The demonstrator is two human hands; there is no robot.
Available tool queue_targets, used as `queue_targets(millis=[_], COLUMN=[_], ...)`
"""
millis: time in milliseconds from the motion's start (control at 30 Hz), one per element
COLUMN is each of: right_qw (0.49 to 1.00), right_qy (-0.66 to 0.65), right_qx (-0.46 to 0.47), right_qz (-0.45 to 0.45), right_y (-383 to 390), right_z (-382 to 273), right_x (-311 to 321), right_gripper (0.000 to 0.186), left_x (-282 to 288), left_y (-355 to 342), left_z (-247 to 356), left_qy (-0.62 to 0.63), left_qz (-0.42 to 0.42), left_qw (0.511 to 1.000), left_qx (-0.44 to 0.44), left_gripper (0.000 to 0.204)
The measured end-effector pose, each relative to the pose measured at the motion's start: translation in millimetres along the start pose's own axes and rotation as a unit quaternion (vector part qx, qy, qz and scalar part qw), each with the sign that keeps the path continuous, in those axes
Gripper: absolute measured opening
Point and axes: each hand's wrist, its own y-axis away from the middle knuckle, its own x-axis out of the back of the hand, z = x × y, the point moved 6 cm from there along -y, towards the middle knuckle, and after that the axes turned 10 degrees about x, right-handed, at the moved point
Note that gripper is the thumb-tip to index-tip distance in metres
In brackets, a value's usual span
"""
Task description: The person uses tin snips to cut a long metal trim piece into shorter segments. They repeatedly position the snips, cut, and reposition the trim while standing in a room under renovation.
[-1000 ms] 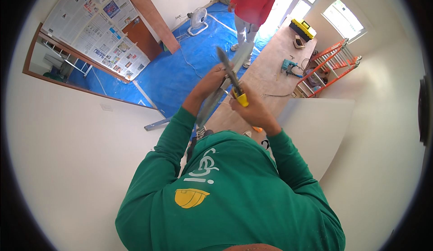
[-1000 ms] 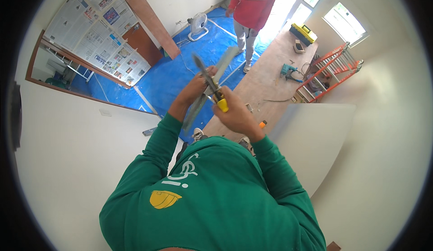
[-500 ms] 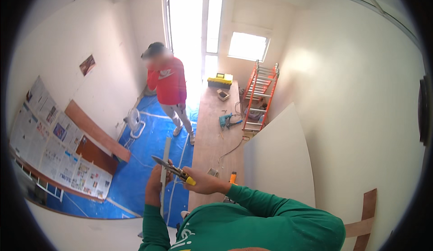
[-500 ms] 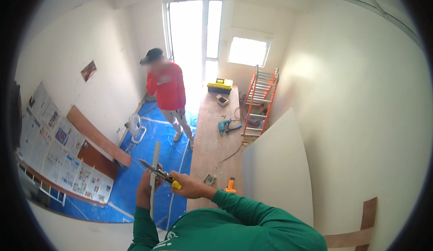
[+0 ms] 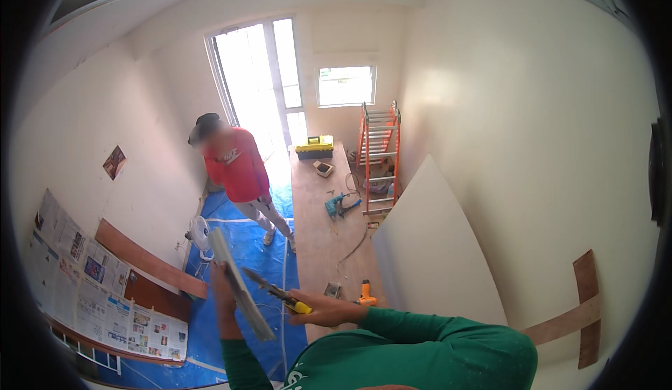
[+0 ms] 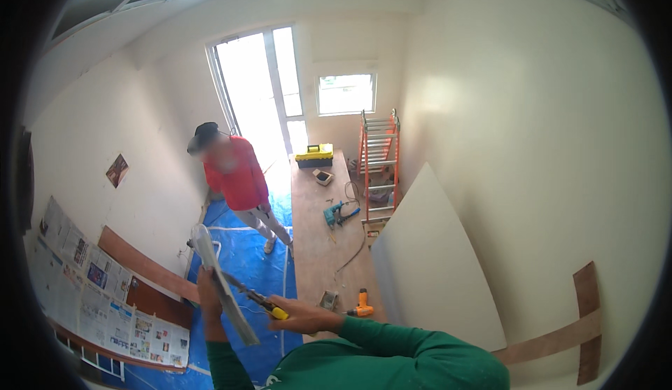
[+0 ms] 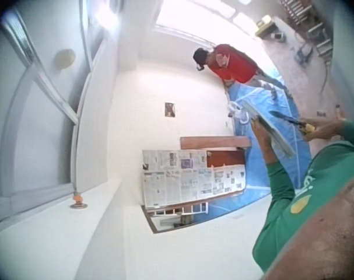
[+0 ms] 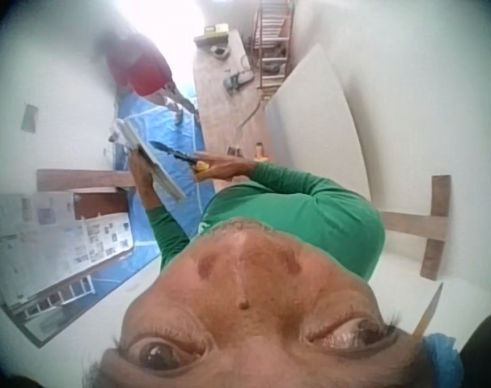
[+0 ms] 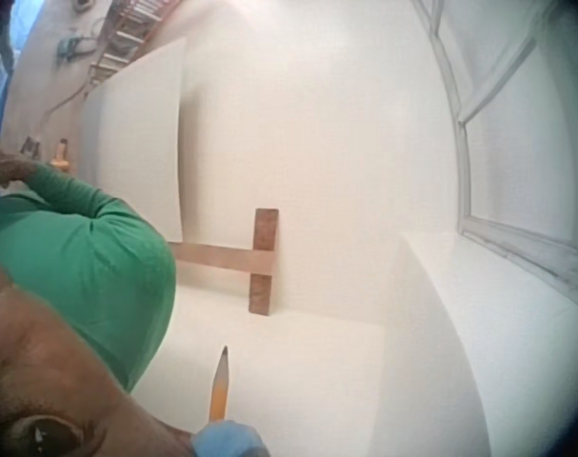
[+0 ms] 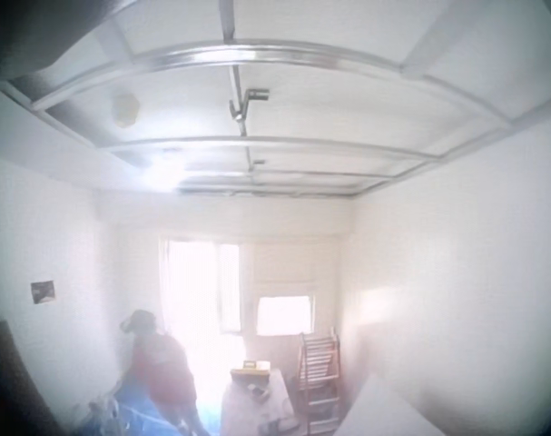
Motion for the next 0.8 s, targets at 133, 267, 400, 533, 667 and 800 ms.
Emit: queue_targets(millis=[133, 267, 400, 533, 667, 800], right_qw=[0.92, 0.921, 0.982, 0.997, 0.983, 0.986], right_qy=[-0.366, -0.362, -0.164, -0.073, 0.08, -0.042], right_qx=[-0.141, -0.144, -0.083, -0.032, -0.026, -0.118], right_qz=[0.017, -0.003, -0.029, 0.025, 0.164, 0.113], right_y=[47.5, 70.0, 84.1, 79.1, 76.6, 84.2], right_z=[27.1, 31.7, 2.6, -33.5, -46.0, -33.4], right_x=[-25.6, -27.8, -21.8, -4.2, 46.7, 50.9], right_gripper=[0.055, 0.065, 0.075, 0.074, 0.06, 0.056], left_x=[15.1, 9.7, 5.7, 10.9, 13.1, -1.4], left_y=[-6.3, -7.2, -10.0, -15.7, -37.5, -52.9], left_z=[23.6, 64.5, 92.8, 121.1, 121.9, 125.7], left_qy=[0.207, 0.177, 0.206, 0.227, 0.184, 0.197], left_qz=[-0.089, -0.042, -0.001, -0.077, -0.033, -0.036], left_qw=[0.974, 0.983, 0.978, 0.97, 0.979, 0.975], left_qx=[0.02, 0.011, 0.028, -0.047, -0.076, -0.094], left_gripper=[0.059, 0.043, 0.033, 0.029, 0.03, 0.023])
